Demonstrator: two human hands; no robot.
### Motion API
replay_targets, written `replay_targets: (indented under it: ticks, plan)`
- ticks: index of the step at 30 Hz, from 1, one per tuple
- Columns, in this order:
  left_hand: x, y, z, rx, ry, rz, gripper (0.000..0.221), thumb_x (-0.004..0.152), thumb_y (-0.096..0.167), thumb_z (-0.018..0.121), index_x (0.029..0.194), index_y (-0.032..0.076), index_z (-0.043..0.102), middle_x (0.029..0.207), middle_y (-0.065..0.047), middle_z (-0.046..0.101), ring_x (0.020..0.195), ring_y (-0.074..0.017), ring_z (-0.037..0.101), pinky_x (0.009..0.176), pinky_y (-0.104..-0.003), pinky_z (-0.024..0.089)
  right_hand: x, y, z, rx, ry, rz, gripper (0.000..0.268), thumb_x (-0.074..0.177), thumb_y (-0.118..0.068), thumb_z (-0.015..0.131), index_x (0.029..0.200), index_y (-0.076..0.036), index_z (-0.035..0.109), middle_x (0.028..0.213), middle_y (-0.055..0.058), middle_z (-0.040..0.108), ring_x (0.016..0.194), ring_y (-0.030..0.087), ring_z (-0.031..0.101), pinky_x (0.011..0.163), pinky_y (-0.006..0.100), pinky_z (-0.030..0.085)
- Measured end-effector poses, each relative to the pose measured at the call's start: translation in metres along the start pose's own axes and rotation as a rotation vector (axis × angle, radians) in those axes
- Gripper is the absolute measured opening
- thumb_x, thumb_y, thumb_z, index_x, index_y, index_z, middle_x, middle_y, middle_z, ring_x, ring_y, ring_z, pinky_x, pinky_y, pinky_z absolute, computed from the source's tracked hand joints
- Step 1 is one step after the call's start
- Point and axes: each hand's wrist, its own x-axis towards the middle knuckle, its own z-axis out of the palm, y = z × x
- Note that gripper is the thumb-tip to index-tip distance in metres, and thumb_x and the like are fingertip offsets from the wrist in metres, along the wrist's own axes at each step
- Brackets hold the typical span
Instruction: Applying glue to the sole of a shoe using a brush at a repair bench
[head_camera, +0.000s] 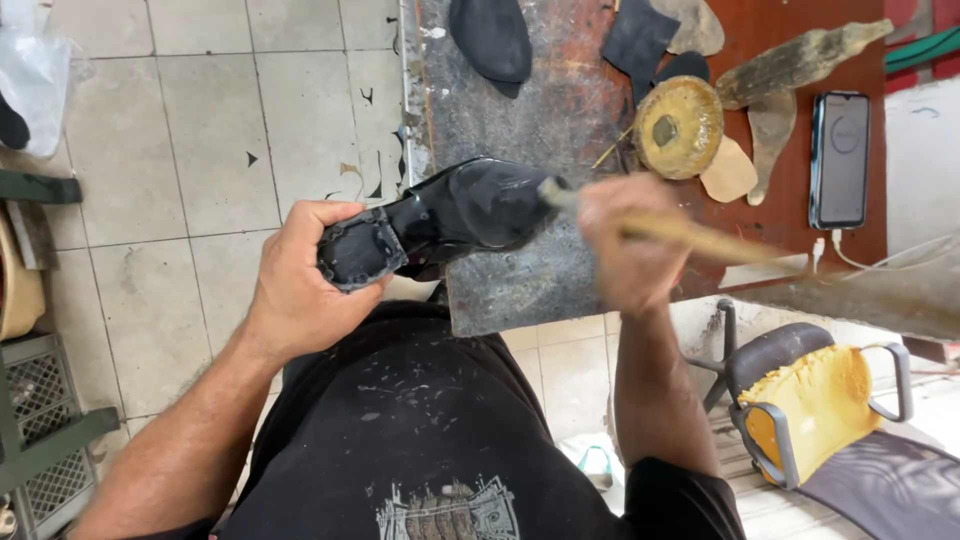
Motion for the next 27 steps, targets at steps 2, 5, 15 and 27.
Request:
replay_targets:
  ticks: [2,5,15,27]
  plan:
    - [-0.002,-0.006,0.001,-0.012,0.003,-0.015,0.067,0.058,0.001,0.087,0.122,0.002,0.067,0.101,-0.02,0.072,0.085,-0.0373,0.071,0.068,-0.042,0.054,-0.016,-0.017,0.0,0.08,-0.093,0.062,0.021,0.08,0.018,0.073,0.089,0.005,0.059,0.073,0.021,0.066,0.053,0.02,0.061,0.049,0.028,0.052]
    - [0.0,-0.01,-0.003,-0.049,0.028,-0.039,0.069,0.058,0.001,0.089,0.123,0.002,0.068,0.101,-0.02,0.071,0.085,-0.0321,0.069,0.07,-0.04,0.054,-0.006,-0.042,-0.015,-0.137,-0.222,0.261,0.032,0.074,0.01,0.071,0.102,0.001,0.056,0.07,0.016,0.067,0.057,0.022,0.062,0.055,0.034,0.053]
    - [-0.023,-0.013,-0.046,0.008,0.155,-0.029,0.074,0.07,0.004,0.091,0.134,-0.008,0.055,0.124,-0.021,0.067,0.11,-0.0238,0.065,0.095,-0.032,0.053,0.014,-0.05,0.001,-0.883,-0.551,0.663,0.044,0.089,-0.025,0.07,0.129,-0.018,0.054,0.073,0.003,0.068,0.07,0.027,0.069,0.067,0.047,0.051]
    - [-0.032,-0.006,-0.028,-0.048,0.153,-0.007,0.073,0.069,0.0,0.087,0.133,-0.01,0.053,0.125,-0.024,0.067,0.114,-0.0277,0.067,0.097,-0.035,0.054,0.134,0.015,-0.092,-0.675,0.271,0.611,0.096,0.078,-0.02,0.096,0.149,-0.009,0.031,0.15,0.016,0.054,0.136,0.033,0.057,0.116,0.052,0.045]
